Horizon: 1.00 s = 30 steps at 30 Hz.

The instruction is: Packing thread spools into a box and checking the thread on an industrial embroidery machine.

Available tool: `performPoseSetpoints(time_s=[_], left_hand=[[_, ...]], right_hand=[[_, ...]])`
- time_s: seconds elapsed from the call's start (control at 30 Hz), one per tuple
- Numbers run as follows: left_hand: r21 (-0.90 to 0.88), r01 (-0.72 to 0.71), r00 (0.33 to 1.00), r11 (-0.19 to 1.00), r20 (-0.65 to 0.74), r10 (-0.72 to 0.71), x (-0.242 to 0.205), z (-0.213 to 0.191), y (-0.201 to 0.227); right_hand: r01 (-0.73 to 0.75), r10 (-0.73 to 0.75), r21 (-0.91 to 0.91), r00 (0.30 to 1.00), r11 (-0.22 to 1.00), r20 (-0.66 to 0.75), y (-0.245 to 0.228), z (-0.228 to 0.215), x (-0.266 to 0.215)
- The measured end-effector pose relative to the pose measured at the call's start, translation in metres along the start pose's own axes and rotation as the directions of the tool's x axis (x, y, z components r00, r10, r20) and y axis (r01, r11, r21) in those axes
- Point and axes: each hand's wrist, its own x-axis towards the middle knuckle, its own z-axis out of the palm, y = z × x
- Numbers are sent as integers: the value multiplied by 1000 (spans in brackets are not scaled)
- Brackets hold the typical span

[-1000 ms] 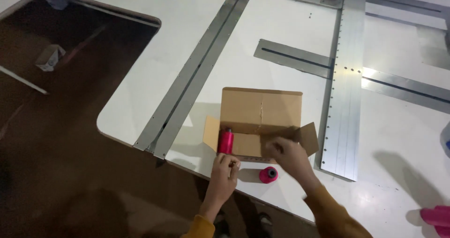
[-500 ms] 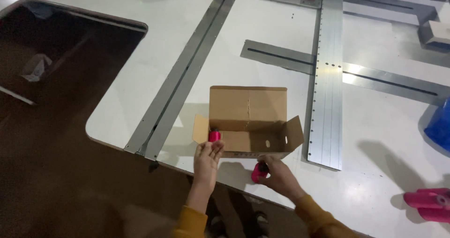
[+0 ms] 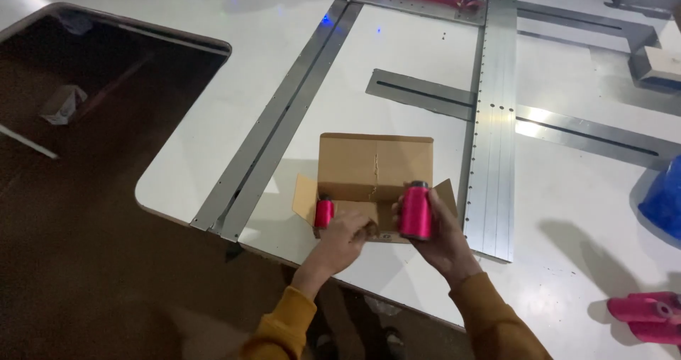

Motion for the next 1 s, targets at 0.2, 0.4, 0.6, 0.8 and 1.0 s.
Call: performPoseSetpoints(time_s=[0.2,0.4,0.6,0.8,1.0], left_hand=[[-249,194,967,949,-112,-227,5,-24,-3],[23,166,963,986,-220,-157,5,-34,14],[607,-80,994,790,-10,109,4,2,-18],[412,37,999,910,-31,-27,-5,9,-20],[10,259,906,966,-349,-239,-7,2,-96]], right_hand=[[-31,29,-89,999,996,-21,-15,3,3],[-94,72,-596,996,798,-60,-8,19,-6],[19,330,-986,941,166,74,-3,16,4],[101,261,-975,953,197,151,21,-32,29],[-15,281,-939,956,343,87,4,7,-10]])
